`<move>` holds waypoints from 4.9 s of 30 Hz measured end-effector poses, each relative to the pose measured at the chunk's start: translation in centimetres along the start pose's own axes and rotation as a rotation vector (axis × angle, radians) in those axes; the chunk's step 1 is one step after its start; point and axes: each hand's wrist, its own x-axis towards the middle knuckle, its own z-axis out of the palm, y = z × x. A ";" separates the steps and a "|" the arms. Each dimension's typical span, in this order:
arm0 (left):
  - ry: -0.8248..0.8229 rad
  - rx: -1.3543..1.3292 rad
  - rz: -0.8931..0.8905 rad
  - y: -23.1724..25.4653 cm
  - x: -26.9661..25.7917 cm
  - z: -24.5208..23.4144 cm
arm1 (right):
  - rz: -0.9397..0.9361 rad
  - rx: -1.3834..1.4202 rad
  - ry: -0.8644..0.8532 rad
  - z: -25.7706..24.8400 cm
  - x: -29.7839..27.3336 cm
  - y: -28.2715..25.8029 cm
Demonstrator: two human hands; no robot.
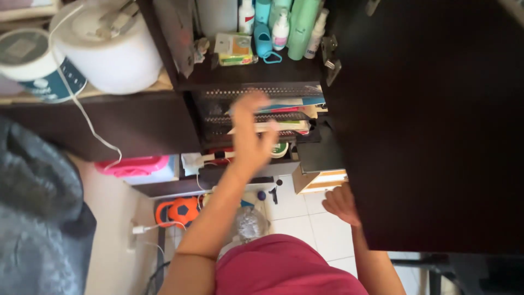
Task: The person is organizing items inside a cabinet and then sorting packed items into a bag.
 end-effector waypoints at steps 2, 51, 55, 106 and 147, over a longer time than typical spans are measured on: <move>-0.057 -0.074 0.118 4.7 -1.5 -0.6 | 0.072 -0.104 0.057 0.7 1.0 -0.1; -0.790 -0.354 -0.150 0.7 -11.2 32.0 | -0.577 -0.439 1.182 -10.9 -8.2 -13.6; -0.620 -0.261 -0.226 0.8 -8.2 43.6 | -0.398 -0.901 1.238 -13.1 -11.5 -21.2; -0.840 0.141 0.072 3.9 -1.1 59.6 | 0.210 -2.263 0.747 -3.3 -11.5 -38.5; -0.048 -1.128 -1.156 -4.2 -9.5 32.5 | -0.251 -2.343 0.708 -6.2 2.6 -32.1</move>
